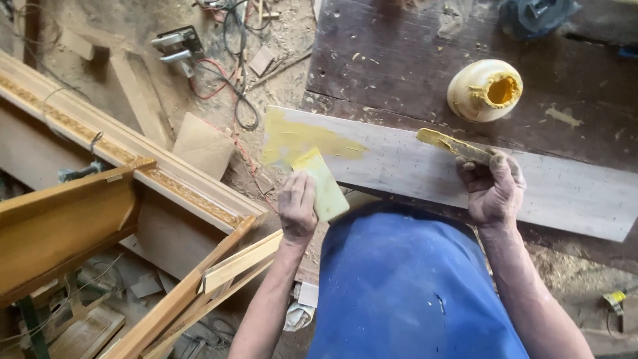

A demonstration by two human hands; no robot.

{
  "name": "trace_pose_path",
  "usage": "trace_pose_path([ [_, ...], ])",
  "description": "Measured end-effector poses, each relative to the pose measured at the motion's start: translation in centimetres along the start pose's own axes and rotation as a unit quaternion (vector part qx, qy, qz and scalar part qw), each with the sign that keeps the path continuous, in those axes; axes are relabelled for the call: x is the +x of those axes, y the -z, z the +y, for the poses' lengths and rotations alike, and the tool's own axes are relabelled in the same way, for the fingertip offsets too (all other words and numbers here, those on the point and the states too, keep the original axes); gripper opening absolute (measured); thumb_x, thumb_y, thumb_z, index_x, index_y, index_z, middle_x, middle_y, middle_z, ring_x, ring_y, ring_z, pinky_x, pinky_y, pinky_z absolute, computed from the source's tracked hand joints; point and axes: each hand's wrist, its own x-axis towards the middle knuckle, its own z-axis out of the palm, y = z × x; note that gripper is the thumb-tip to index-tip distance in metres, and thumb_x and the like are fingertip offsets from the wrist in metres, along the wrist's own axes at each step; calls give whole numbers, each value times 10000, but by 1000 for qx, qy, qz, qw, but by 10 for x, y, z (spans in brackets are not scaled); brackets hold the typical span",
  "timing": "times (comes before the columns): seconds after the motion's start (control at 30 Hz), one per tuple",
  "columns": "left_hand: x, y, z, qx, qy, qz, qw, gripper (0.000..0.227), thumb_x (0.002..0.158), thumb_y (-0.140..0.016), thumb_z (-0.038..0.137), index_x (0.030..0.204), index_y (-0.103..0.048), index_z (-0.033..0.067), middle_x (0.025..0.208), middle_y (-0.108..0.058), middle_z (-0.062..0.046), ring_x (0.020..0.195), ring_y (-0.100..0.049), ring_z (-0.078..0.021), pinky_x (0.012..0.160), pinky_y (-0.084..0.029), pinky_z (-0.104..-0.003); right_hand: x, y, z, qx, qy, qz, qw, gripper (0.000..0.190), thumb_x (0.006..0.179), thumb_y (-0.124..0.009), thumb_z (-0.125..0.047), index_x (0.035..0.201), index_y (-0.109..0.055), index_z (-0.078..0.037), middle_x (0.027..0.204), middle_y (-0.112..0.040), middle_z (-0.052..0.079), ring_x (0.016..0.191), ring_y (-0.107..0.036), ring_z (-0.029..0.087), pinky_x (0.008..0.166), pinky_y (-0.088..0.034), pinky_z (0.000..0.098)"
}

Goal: Applying and smoothing yellow wood filler onto a wooden board using a small spreader tool.

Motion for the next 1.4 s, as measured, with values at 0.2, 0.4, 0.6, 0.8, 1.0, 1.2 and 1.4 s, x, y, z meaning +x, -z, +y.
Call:
trace_pose_path([
  [0.2, -12, 31, -17, -22, 7, -36, 999, 335, 1013, -530, 96, 1248, -671, -97, 1195, -675, -337, 1073, -658, -523, 993, -533, -594, 2, -1, 3, -10, 11, 36, 999, 83, 989, -721, -160, 980, -649, -118, 870, -674, 136, 728, -672, 274, 841, -682, 542],
  [0.4, -22, 3, 17, -124, 93, -61, 986, 432, 840, -645, 138, 1247, -684, 0, 1165, -705, -282, 1007, -709, -429, 879, -604, -503, 0, -2, 1, 6, 14, 11, 1000, 60, 1001, -706, -135, 967, -661, -114, 874, -686, 125, 777, -698, 293, 882, -680, 559],
  [0.6, -5, -2, -29, -70, 125, -7, 990, 357, 935, -496, 41, 1248, -445, -122, 1026, -616, -235, 760, -585, -307, 619, -464, -403, -2, -6, 0, -5, 9, 35, 999, 90, 975, -734, -160, 947, -658, -121, 839, -679, 132, 714, -680, 260, 862, -692, 543],
  [0.8, -106, -120, -46, -15, 80, 130, 988, 269, 862, -724, 53, 1011, -645, -155, 814, -646, -267, 714, -638, -469, 711, -560, -513, -10, -14, 1, 35, 30, 46, 998, 57, 969, -747, -102, 919, -726, -121, 895, -742, 178, 792, -761, 309, 848, -699, 428],
  [1.0, 11, -63, -7, -85, 164, 64, 981, 174, 869, -720, 116, 754, -644, 11, 581, -581, -164, 524, -587, -437, 470, -456, -516, -17, -27, -1, 40, 40, 47, 997, 32, 984, -733, -115, 968, -744, -90, 904, -747, 195, 823, -775, 301, 851, -687, 416],
  [1.2, 74, -23, 14, -207, 113, 68, 969, 171, 900, -664, 37, 794, -635, -95, 629, -560, -278, 590, -563, -520, 529, -425, -583, -12, -18, 1, 46, 36, 45, 997, 36, 982, -728, -102, 946, -727, -109, 893, -746, 175, 837, -766, 297, 855, -671, 395],
  [1.4, -15, -86, 16, -130, 199, 49, 970, 241, 879, -704, 263, 938, -674, 32, 861, -682, -152, 832, -724, -351, 715, -595, -435, -8, -18, 1, 15, 73, 45, 996, 48, 961, -702, -64, 926, -686, -94, 839, -720, 170, 741, -742, 308, 781, -666, 476],
])
